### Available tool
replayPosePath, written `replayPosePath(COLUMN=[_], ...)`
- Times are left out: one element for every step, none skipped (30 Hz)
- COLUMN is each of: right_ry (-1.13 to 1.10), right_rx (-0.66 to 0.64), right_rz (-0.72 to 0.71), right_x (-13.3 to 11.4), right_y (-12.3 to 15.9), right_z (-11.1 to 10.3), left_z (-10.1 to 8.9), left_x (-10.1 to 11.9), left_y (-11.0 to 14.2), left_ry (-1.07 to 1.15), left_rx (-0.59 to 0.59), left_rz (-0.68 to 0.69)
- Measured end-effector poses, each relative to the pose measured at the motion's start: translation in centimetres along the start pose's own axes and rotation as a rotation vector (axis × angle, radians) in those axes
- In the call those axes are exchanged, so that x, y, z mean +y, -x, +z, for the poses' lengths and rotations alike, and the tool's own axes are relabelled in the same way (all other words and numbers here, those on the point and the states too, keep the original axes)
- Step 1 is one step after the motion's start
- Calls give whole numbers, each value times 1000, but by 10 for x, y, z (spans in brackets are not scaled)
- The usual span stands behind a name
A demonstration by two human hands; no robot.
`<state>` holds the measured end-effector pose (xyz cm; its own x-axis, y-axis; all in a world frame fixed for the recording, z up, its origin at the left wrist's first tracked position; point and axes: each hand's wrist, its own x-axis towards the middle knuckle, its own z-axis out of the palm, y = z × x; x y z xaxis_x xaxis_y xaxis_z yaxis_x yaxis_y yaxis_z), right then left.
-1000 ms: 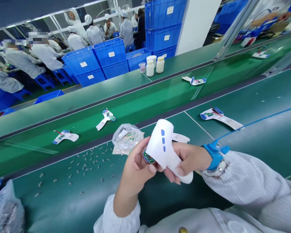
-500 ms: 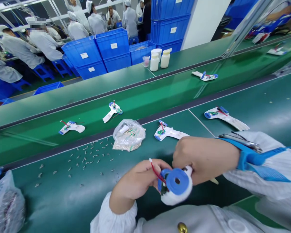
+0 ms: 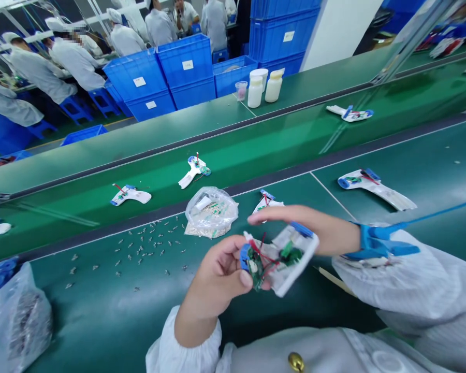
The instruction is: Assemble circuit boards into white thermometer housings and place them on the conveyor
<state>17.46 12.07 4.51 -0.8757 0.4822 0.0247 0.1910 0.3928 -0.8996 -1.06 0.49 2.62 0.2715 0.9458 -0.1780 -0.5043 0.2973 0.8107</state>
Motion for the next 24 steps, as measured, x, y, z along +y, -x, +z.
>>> replayPosePath(right_ry=[-29,-52,-56,-33,15,78,144,203,251,284,304,307,290,257,209,149,87,34,-6,-34,-53,-69,-93,-119], right_rx=[133,247,342,418,472,507,522,517,505,494,493,500,509,513,508,492,470,450,434,417,403,391,380,377], right_rz=[26,43,45,25,-11,-54,-99,-139,-175,-199,-211,-213,-207,-197,-187,-175,-164,-153,-143,-135,-128,-126,-131,-137], right_x=[-3,-8,-14,-21,-28,-35,-40,-45,-48,-50,-50,-50,-49,-48,-48,-47,-47,-47,-47,-47,-46,-44,-42,-40], right_y=[2,4,6,7,7,7,7,5,4,2,0,-1,-3,-4,-5,-6,-7,-7,-8,-9,-11,-13,-16,-19], right_z=[-1,0,1,3,7,11,15,20,25,30,34,38,40,42,44,44,45,45,45,45,45,44,43,42], left_z=[3,7,10,13,14,15,16,15,14,14,13,13,14,16,18,20,23,25,27,28,29,28,26,24], left_x=[2,4,5,6,7,7,6,5,4,3,2,1,1,1,2,2,3,4,4,3,3,2,1,0], left_y=[0,1,1,2,3,4,5,6,7,8,9,9,9,9,10,10,11,12,14,15,16,18,19,20], left_ry=[11,23,35,43,46,41,30,13,-4,-21,-41,-67,-103,-150,-213,-282,-351,-412,-458,-487,-500,-503,-501,-497], left_rx=[32,64,92,113,125,131,137,143,154,170,191,215,240,269,310,363,424,481,528,557,569,567,567,571], left_rz=[31,59,81,99,111,124,131,130,124,126,141,169,203,237,262,274,275,274,274,273,271,266,258,247])
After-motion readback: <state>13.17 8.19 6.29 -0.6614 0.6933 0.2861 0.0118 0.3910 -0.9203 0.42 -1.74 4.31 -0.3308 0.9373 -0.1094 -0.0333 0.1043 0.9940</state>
